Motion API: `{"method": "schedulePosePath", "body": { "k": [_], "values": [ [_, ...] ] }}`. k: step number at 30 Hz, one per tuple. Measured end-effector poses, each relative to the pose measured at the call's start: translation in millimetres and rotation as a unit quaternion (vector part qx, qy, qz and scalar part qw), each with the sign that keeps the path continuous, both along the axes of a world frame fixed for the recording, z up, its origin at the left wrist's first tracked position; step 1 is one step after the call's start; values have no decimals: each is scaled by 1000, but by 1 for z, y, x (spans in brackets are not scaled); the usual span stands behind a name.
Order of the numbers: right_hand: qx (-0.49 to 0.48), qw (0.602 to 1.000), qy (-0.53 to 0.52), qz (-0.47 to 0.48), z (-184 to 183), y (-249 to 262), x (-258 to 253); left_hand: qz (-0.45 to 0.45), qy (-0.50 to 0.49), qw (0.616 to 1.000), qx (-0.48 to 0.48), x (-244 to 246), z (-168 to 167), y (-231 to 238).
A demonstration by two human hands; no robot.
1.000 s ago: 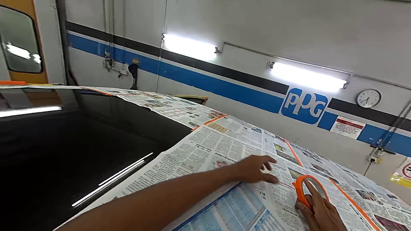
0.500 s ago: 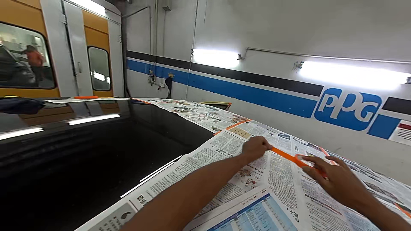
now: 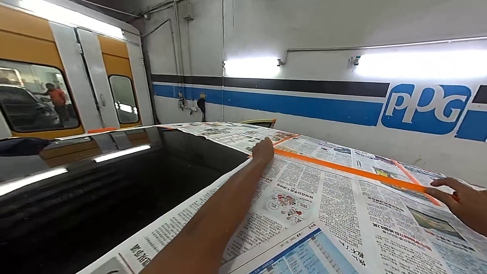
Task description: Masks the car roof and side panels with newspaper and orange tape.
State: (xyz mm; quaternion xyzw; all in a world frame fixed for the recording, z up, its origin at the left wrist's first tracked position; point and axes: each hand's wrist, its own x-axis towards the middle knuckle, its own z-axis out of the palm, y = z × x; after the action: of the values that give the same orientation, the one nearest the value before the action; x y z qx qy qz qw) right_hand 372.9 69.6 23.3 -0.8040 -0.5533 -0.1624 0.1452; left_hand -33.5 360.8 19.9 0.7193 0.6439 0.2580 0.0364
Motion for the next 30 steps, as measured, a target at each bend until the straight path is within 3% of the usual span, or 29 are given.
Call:
{"method": "schedulePosePath", "body": {
  "k": [23, 26, 30],
  "values": [
    [-7, 992, 65, -108, -13, 39, -27, 16, 5, 1000, -17, 2, -5, 6],
    [-19, 989, 91, -116, -8, 37, -28, 0, -16, 1000, 6, -2, -5, 7],
    [-26, 987, 96, -129, -3, 36, -32, -40, 33, 998, 26, -6, -13, 16]
  ]
}}
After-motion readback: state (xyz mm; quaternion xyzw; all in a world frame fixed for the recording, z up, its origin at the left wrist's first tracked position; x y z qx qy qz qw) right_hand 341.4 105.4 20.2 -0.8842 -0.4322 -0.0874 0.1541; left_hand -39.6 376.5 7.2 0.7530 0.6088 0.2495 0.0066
